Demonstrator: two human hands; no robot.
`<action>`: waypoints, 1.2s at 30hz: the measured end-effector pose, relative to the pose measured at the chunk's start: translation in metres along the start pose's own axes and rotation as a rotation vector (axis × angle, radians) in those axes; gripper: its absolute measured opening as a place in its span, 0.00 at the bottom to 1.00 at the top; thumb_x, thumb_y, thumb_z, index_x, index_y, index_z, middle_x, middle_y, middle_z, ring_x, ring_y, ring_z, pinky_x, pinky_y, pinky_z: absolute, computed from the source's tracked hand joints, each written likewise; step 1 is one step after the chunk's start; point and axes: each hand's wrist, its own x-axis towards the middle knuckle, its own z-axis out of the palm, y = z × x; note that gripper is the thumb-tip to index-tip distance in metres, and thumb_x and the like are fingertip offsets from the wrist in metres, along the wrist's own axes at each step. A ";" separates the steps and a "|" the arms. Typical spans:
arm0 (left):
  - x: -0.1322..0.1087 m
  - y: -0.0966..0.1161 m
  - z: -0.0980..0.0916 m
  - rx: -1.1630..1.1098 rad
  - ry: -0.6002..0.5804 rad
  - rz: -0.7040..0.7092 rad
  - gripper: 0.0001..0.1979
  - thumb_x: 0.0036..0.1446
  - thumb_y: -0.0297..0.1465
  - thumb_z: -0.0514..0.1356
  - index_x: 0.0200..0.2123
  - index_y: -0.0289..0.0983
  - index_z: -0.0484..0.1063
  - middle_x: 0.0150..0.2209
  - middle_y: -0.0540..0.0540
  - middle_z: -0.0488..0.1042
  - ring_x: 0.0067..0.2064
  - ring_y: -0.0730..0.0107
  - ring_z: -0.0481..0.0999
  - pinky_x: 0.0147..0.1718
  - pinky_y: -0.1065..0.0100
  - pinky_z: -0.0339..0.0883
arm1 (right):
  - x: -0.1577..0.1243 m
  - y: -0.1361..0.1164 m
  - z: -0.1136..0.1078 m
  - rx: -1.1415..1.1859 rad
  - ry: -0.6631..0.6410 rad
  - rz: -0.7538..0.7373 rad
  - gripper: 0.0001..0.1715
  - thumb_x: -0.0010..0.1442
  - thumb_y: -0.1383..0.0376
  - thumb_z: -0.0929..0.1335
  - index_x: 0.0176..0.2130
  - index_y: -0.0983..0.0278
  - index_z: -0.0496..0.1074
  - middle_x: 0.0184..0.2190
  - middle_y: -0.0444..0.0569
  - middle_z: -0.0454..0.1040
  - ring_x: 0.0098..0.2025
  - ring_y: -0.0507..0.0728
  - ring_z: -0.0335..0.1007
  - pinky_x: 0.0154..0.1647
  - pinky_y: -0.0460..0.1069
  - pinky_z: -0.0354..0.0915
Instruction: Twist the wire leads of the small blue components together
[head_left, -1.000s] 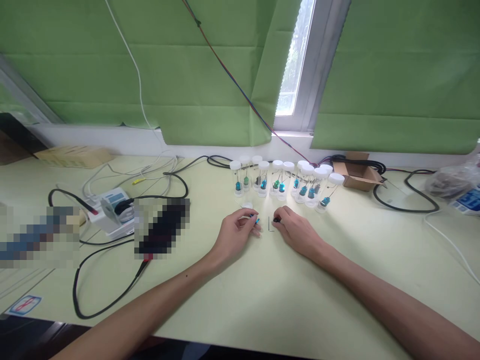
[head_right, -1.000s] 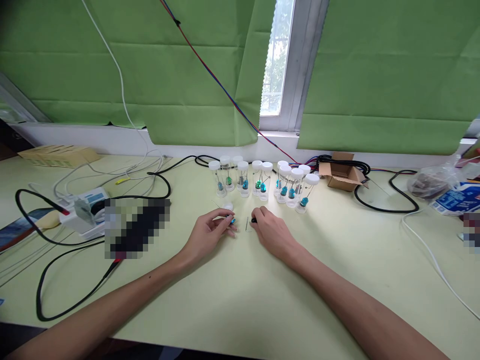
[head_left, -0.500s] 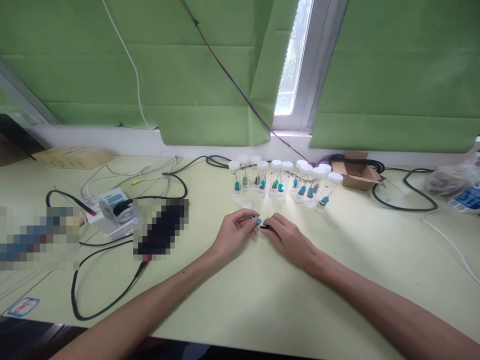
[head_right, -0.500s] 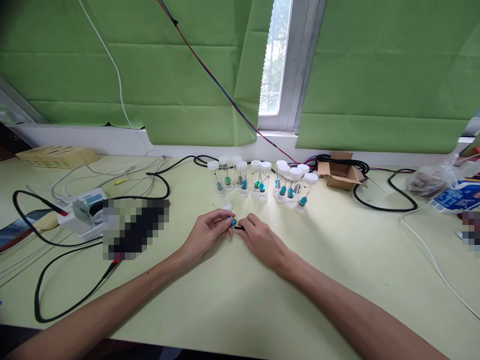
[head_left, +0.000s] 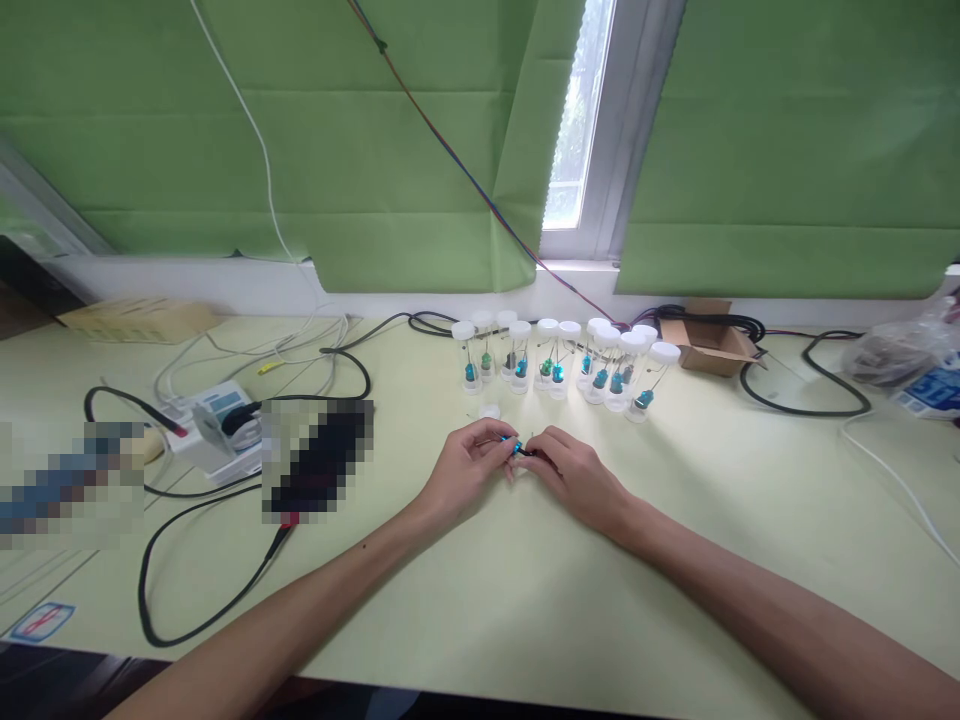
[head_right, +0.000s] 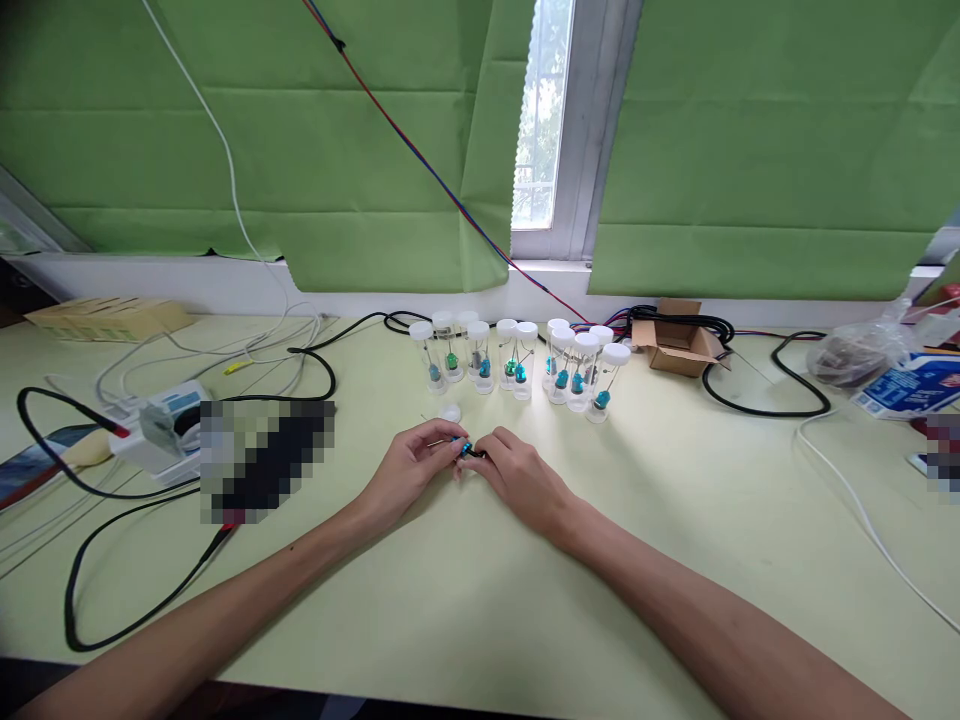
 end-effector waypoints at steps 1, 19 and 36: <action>0.000 0.000 0.000 0.002 -0.007 0.003 0.09 0.55 0.37 0.62 0.36 0.37 0.73 0.25 0.51 0.73 0.28 0.71 0.73 0.35 0.66 0.67 | 0.000 0.000 0.000 0.001 -0.002 0.008 0.09 0.67 0.63 0.63 0.35 0.62 0.69 0.32 0.47 0.71 0.33 0.53 0.70 0.36 0.48 0.67; -0.005 -0.001 0.005 -0.105 -0.013 -0.005 0.08 0.57 0.36 0.61 0.34 0.37 0.70 0.26 0.51 0.72 0.29 0.70 0.74 0.36 0.64 0.69 | -0.003 0.003 0.002 0.067 0.019 0.113 0.08 0.67 0.62 0.62 0.35 0.63 0.65 0.29 0.44 0.70 0.29 0.51 0.65 0.32 0.46 0.61; -0.008 0.002 0.009 -0.101 -0.013 -0.030 0.10 0.53 0.33 0.65 0.34 0.36 0.68 0.28 0.50 0.75 0.29 0.70 0.76 0.35 0.65 0.69 | -0.005 0.008 0.008 0.181 0.066 0.153 0.10 0.68 0.60 0.61 0.35 0.62 0.64 0.24 0.41 0.66 0.23 0.49 0.60 0.27 0.44 0.60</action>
